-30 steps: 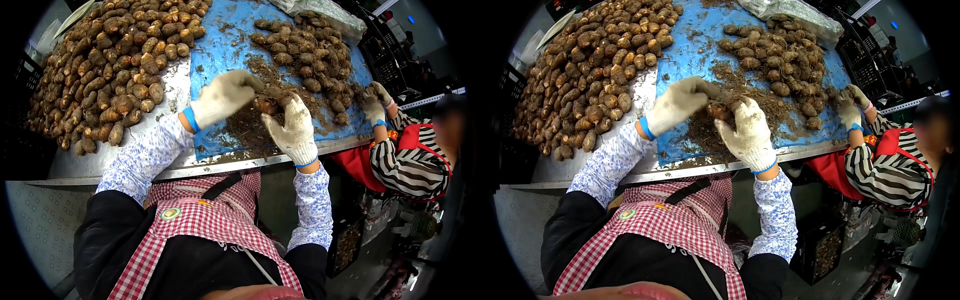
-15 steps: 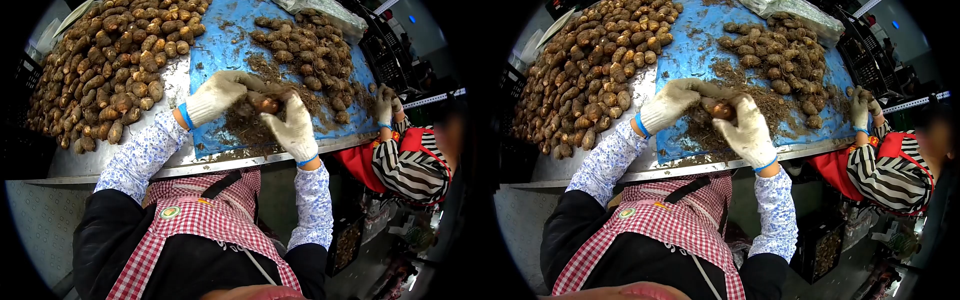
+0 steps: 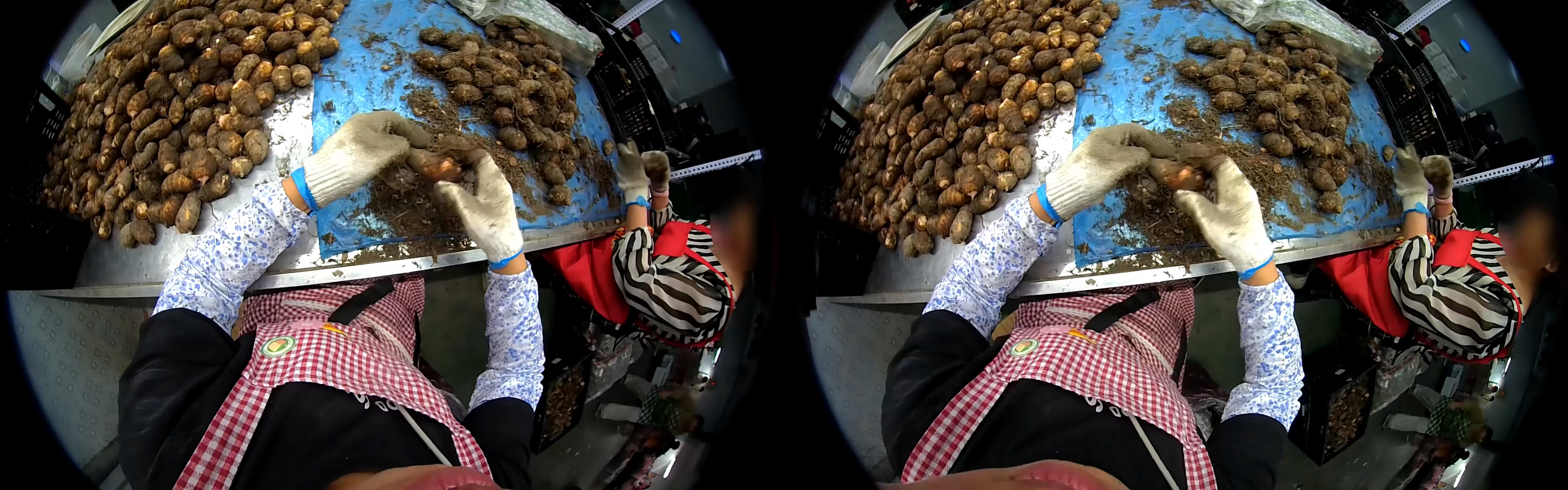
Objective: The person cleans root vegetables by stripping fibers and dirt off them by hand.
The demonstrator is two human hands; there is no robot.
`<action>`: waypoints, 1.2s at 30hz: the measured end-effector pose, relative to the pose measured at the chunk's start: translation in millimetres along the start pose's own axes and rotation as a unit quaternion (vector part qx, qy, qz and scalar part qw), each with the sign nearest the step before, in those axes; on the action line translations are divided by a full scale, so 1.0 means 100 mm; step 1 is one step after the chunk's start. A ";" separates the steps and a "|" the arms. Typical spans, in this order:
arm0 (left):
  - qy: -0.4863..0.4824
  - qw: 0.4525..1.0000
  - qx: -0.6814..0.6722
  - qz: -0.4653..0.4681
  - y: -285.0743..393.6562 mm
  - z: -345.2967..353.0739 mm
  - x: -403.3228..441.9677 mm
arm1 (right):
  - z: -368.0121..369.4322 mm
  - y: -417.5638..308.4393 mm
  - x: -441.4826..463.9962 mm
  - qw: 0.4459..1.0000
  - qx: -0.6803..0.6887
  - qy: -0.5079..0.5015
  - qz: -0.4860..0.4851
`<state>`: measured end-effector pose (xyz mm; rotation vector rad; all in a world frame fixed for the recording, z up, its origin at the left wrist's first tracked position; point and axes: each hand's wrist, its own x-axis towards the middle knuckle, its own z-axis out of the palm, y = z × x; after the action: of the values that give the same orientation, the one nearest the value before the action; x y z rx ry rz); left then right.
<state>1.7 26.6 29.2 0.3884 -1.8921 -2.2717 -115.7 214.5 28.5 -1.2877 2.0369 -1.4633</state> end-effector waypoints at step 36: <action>0.101 0.988 -0.046 0.110 0.20 -0.50 0.49 | -0.31 0.49 1.68 0.887 -0.430 -0.027 0.169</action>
<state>-31.4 -38.4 36.1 0.3619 -1.6380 -2.0805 -251.6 100.3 37.6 -1.0983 2.8074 -0.3297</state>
